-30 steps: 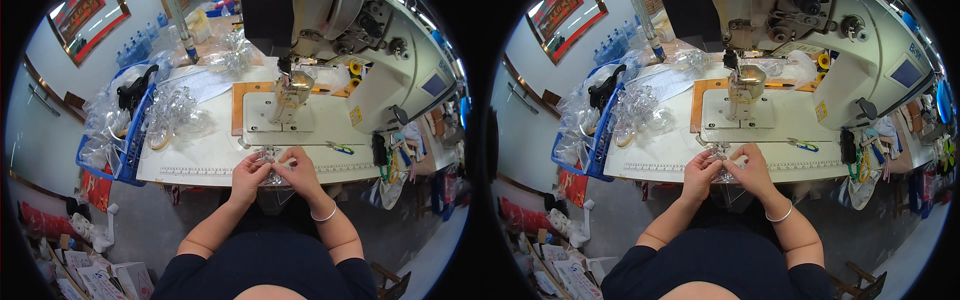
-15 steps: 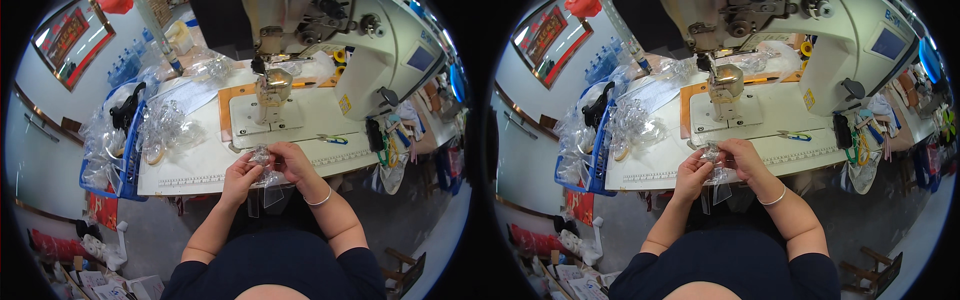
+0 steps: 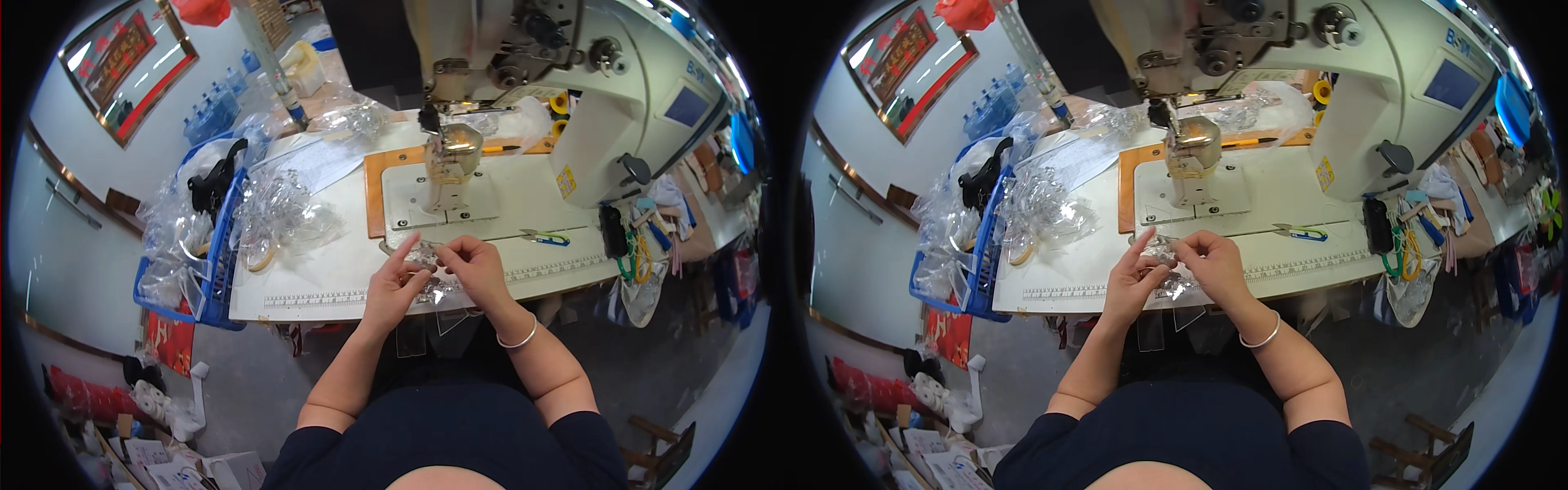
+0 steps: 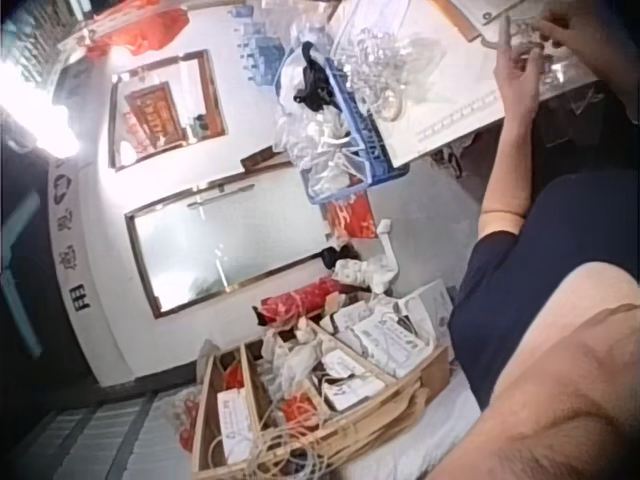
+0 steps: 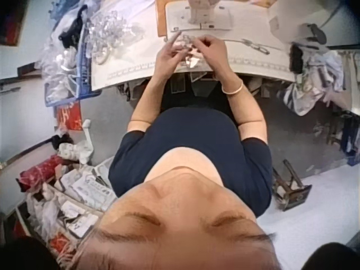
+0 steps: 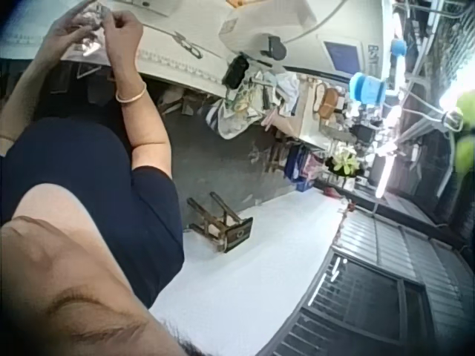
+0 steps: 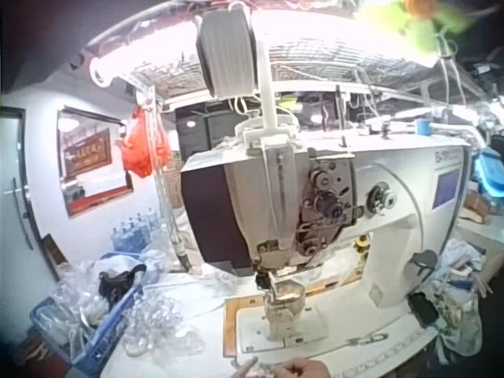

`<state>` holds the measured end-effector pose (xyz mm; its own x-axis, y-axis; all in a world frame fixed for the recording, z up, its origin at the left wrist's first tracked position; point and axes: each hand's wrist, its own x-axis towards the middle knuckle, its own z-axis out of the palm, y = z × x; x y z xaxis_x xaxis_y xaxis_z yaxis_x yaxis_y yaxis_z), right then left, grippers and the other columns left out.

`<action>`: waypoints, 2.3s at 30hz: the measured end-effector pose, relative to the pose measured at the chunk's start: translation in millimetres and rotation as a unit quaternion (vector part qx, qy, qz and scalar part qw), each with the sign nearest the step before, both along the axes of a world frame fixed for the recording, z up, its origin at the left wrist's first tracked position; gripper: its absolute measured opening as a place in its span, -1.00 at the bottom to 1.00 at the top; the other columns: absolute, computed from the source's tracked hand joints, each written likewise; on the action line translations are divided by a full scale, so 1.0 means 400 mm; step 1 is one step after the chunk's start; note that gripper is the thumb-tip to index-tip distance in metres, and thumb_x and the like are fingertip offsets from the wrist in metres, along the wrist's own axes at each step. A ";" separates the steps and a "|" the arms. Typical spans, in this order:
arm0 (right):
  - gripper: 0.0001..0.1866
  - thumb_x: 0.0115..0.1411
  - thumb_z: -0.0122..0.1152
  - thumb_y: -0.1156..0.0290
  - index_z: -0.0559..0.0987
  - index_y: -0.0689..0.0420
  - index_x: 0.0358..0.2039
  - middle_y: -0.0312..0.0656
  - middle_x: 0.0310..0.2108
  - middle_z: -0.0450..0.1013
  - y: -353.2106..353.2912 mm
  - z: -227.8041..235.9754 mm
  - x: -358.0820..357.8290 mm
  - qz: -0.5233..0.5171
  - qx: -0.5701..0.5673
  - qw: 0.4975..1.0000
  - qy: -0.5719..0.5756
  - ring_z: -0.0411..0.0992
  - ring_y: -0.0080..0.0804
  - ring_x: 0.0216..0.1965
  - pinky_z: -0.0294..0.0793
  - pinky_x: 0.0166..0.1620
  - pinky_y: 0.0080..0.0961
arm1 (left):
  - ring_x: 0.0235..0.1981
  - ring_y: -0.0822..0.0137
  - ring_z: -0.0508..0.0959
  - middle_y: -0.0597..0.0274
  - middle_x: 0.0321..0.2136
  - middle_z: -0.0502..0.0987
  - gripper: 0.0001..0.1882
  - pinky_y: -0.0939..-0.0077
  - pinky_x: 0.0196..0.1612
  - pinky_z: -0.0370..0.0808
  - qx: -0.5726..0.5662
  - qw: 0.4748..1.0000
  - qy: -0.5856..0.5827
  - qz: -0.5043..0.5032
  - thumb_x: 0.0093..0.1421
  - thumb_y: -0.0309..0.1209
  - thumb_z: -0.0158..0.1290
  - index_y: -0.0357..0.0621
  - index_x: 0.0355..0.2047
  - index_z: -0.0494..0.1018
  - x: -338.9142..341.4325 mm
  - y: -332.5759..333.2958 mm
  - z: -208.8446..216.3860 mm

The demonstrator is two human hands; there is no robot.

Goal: The person assembles small transparent plastic pieces by hand, then uses a sewing machine to stitch them together. They trim excess thread with scissors and repeat the process with additional pieces.

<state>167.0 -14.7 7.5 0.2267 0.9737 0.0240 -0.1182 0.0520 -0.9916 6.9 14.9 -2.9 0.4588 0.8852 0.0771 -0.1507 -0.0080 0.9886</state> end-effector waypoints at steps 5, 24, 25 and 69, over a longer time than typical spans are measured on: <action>-0.82 0.11 0.23 0.41 0.48 0.20 -0.55 -0.24 -0.53 0.51 0.014 -0.006 0.018 0.031 -0.059 0.989 0.132 0.43 -0.60 -0.51 0.39 -0.41 -0.69 | -0.32 0.48 0.51 0.26 -0.35 0.51 -0.55 0.65 -0.22 0.43 0.039 0.996 -0.072 -0.038 0.15 -0.63 0.02 -0.15 0.08 0.35 -0.006 0.010 -0.030; -0.81 0.23 0.11 0.41 0.54 0.30 -0.33 -0.21 -0.44 0.51 0.002 -0.020 0.000 0.025 0.006 0.996 0.080 0.48 -0.53 -0.41 0.50 -0.29 -0.61 | -0.33 0.49 0.55 0.16 -0.36 0.58 -0.67 0.66 -0.26 0.46 -0.064 0.997 -0.035 0.005 0.16 -0.52 0.08 -0.28 -0.04 0.44 -0.004 0.017 -0.007; -0.81 0.24 0.11 0.40 0.54 0.30 -0.32 -0.20 -0.44 0.50 0.001 -0.020 0.000 0.026 0.009 0.995 0.099 0.48 -0.52 -0.41 0.51 -0.28 -0.60 | -0.32 0.48 0.55 0.15 -0.35 0.58 -0.66 0.65 -0.24 0.47 -0.061 0.997 -0.038 0.007 0.16 -0.52 0.08 -0.28 -0.03 0.43 -0.004 0.014 -0.007; -0.81 0.15 0.20 0.53 0.49 0.21 -0.20 -0.26 -0.38 0.47 -0.008 -0.025 0.040 0.114 0.020 0.972 0.204 0.47 -0.52 -0.36 0.52 -0.28 -0.58 | -0.29 0.42 0.55 0.13 -0.32 0.56 -0.31 0.56 -0.16 0.48 -0.035 0.997 -0.062 -0.031 0.19 -0.61 -0.01 -0.28 0.27 -0.05 0.004 -0.011 0.019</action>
